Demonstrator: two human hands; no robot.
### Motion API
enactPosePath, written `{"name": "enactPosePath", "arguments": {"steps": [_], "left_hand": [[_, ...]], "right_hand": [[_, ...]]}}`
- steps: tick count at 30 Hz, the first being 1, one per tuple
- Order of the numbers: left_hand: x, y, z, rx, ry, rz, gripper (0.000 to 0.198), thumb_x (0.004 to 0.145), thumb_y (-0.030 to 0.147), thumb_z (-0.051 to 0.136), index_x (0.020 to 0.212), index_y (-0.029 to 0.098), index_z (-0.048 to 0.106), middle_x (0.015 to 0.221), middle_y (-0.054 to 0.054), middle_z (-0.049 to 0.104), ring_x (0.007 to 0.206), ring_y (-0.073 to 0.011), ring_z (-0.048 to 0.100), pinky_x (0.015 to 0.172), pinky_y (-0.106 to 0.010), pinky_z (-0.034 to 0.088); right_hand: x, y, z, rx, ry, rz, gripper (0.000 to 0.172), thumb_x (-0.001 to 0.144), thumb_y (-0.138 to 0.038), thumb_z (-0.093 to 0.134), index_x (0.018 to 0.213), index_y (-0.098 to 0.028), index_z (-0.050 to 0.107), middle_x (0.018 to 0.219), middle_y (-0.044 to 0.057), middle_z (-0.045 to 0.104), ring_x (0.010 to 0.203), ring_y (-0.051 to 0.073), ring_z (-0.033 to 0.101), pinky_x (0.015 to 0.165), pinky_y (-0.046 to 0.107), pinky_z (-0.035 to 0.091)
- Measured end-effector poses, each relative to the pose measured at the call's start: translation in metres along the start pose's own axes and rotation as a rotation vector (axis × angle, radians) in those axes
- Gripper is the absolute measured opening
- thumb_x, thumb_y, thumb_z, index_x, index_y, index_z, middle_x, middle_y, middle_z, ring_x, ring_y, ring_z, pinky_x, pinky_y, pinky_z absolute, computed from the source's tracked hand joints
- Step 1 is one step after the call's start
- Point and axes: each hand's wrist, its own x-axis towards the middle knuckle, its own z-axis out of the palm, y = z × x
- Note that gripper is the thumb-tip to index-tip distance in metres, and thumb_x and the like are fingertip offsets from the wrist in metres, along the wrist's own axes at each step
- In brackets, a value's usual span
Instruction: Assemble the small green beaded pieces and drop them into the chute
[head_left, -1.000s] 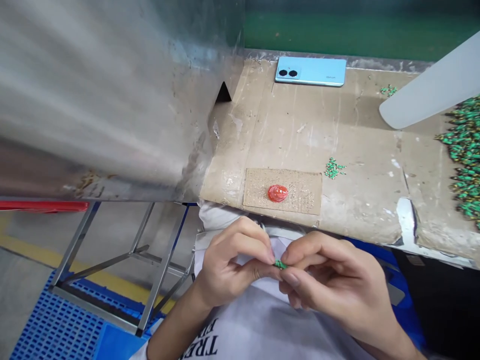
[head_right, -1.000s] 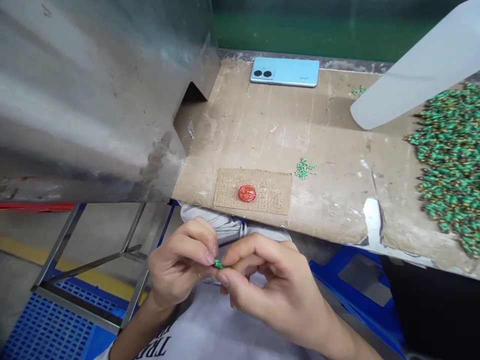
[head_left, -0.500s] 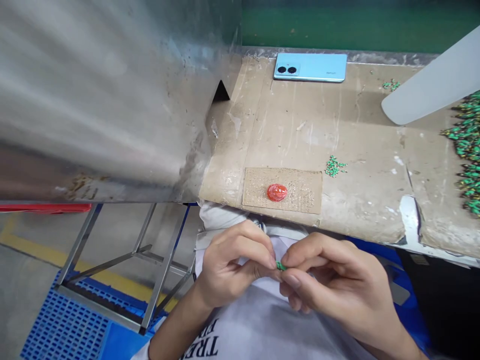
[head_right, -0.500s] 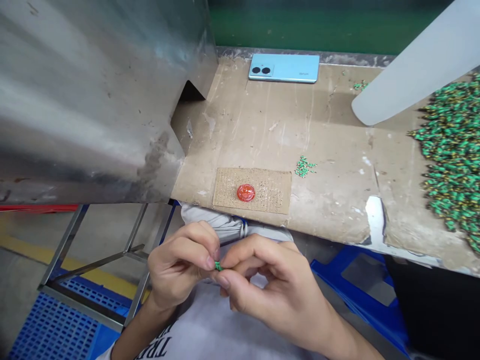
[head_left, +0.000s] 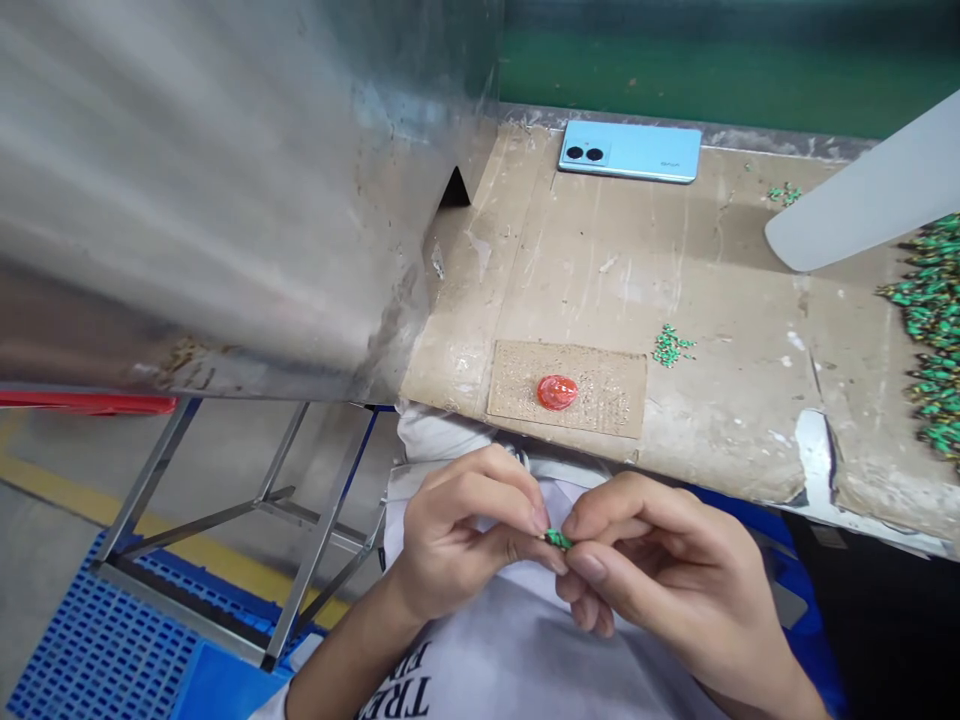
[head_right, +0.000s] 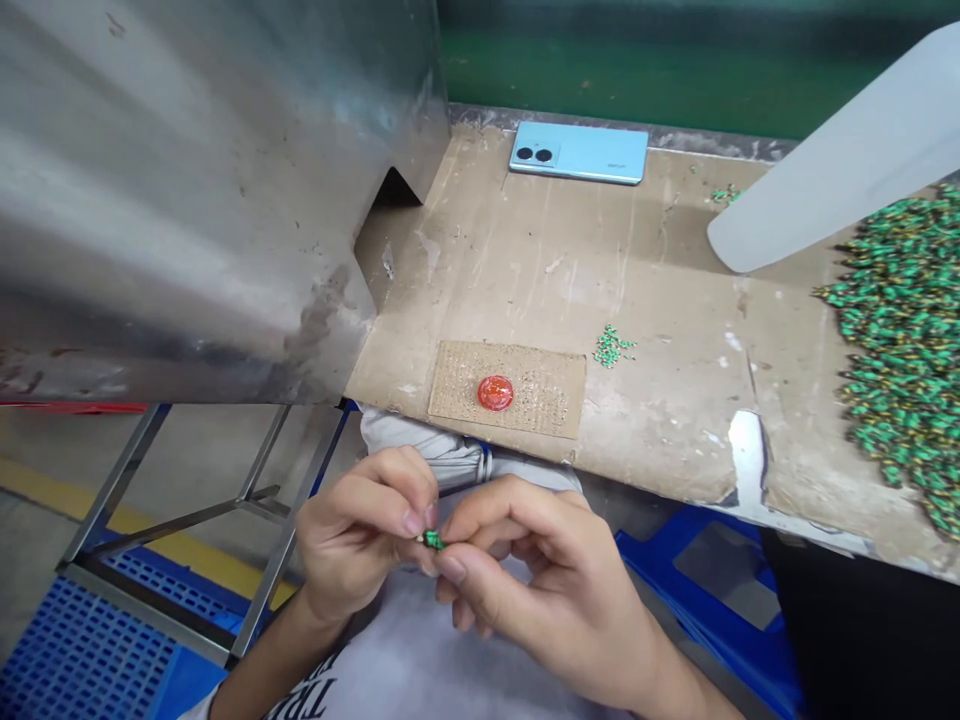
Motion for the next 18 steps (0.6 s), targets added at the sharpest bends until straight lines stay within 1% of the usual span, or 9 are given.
{"name": "enactPosePath", "arguments": {"steps": [3, 8, 12, 15, 17, 18], "left_hand": [[0.004, -0.001, -0.002, 0.011, -0.03, 0.025, 0.021, 0.086, 0.029, 0.089, 0.087, 0.019, 0.07, 0.077, 0.0, 0.071, 0.067, -0.0135, 0.069, 0.064, -0.025, 0.059], [0.007, 0.0, -0.007, 0.021, -0.091, 0.085, 0.018, 0.089, 0.023, 0.086, 0.085, 0.015, 0.07, 0.079, -0.002, 0.073, 0.069, -0.013, 0.07, 0.067, -0.025, 0.059], [0.003, 0.003, -0.01, 0.046, -0.121, 0.06, 0.013, 0.098, 0.024, 0.076, 0.088, 0.016, 0.072, 0.078, -0.003, 0.073, 0.07, -0.0142, 0.07, 0.067, -0.026, 0.059], [0.001, 0.011, -0.012, 0.105, -0.16, 0.035, 0.016, 0.104, 0.023, 0.067, 0.09, 0.017, 0.071, 0.077, -0.003, 0.072, 0.071, -0.0147, 0.07, 0.069, -0.026, 0.059], [0.001, 0.016, -0.013, 0.167, -0.195, 0.026, 0.02, 0.108, 0.021, 0.06, 0.091, 0.018, 0.069, 0.076, -0.003, 0.072, 0.07, -0.0143, 0.068, 0.068, -0.026, 0.058], [0.001, 0.018, -0.012, 0.187, -0.229, 0.03, 0.022, 0.109, 0.02, 0.056, 0.091, 0.018, 0.068, 0.077, -0.004, 0.072, 0.071, -0.0143, 0.068, 0.067, -0.025, 0.058]], "right_hand": [[0.0, 0.001, -0.003, -0.046, -0.034, -0.042, 0.012, 0.099, -0.014, 0.071, 0.1, -0.025, 0.073, 0.075, -0.002, 0.077, 0.056, 0.01, 0.073, 0.052, 0.014, 0.06], [0.001, 0.0, -0.006, -0.106, -0.083, -0.075, 0.015, 0.099, -0.014, 0.07, 0.106, -0.027, 0.072, 0.078, -0.002, 0.076, 0.058, 0.009, 0.072, 0.054, 0.016, 0.059], [0.0, 0.003, -0.008, -0.169, -0.103, -0.055, 0.013, 0.099, -0.015, 0.069, 0.104, -0.027, 0.071, 0.078, -0.002, 0.075, 0.059, 0.009, 0.07, 0.055, 0.016, 0.058], [-0.003, 0.006, -0.006, -0.172, -0.102, -0.018, 0.01, 0.1, -0.017, 0.068, 0.103, -0.026, 0.07, 0.075, -0.001, 0.075, 0.059, 0.01, 0.07, 0.055, 0.016, 0.056], [-0.005, 0.008, -0.002, -0.125, -0.091, 0.006, 0.003, 0.1, -0.022, 0.069, 0.102, -0.024, 0.07, 0.072, 0.0, 0.074, 0.057, 0.01, 0.069, 0.052, 0.016, 0.054], [-0.007, 0.01, 0.0, -0.112, -0.085, 0.008, 0.002, 0.1, -0.026, 0.07, 0.099, -0.023, 0.071, 0.07, 0.0, 0.073, 0.056, 0.01, 0.068, 0.052, 0.016, 0.054]]}}
